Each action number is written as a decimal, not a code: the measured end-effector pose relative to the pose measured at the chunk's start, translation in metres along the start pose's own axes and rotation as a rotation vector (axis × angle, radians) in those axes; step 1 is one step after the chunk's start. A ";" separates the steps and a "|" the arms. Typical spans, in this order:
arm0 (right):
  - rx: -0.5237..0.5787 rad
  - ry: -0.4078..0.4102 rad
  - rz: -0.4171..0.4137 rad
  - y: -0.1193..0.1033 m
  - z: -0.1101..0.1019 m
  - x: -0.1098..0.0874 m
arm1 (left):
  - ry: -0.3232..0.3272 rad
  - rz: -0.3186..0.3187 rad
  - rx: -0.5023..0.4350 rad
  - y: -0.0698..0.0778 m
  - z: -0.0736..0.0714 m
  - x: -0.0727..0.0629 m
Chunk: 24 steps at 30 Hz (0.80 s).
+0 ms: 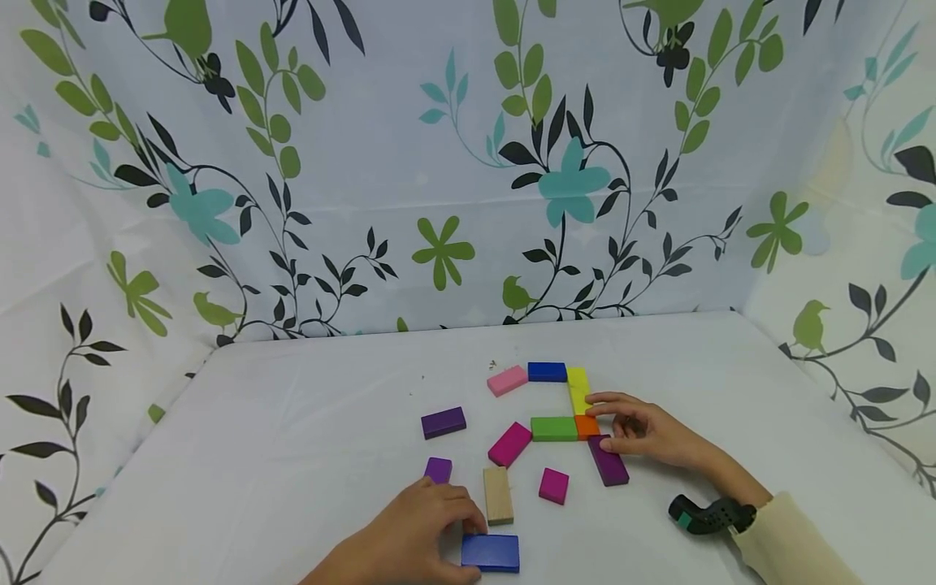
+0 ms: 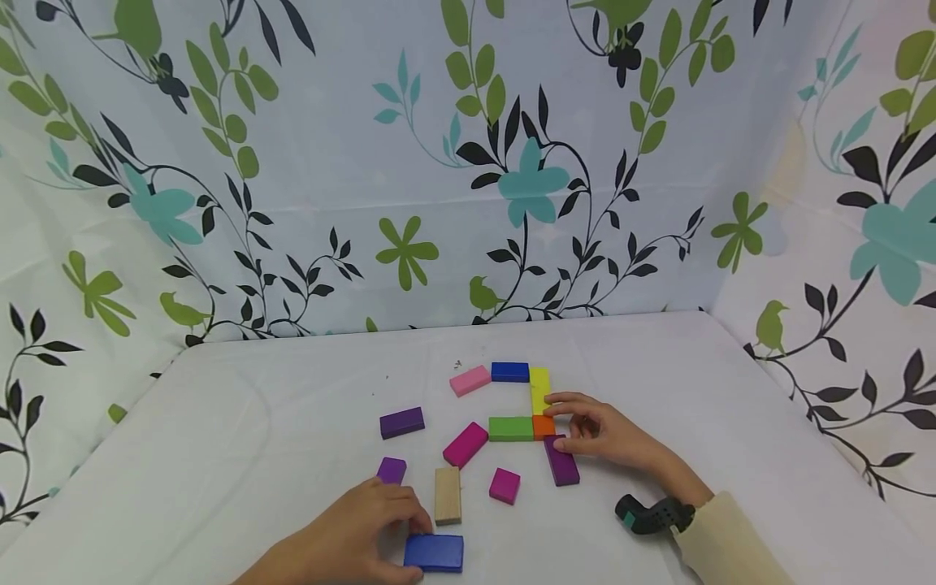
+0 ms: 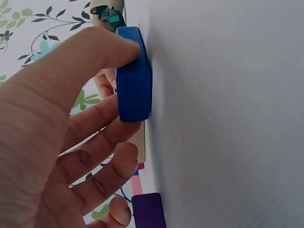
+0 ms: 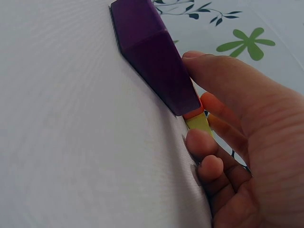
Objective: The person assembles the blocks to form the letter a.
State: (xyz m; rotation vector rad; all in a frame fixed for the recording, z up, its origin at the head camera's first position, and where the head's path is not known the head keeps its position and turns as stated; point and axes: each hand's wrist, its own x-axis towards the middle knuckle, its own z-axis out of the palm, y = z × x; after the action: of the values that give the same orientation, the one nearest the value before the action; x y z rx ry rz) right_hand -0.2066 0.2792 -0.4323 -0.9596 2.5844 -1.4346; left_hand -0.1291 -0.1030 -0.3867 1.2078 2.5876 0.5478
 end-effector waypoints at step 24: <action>-0.013 -0.004 0.002 0.000 -0.001 0.000 | 0.196 0.154 0.064 0.008 0.011 0.018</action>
State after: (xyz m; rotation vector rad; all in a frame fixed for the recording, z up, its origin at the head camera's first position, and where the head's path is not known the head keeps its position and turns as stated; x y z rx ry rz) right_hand -0.2063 0.2798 -0.4315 -0.9606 2.5939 -1.4163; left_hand -0.1312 -0.0816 -0.3943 1.4515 2.7051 0.6491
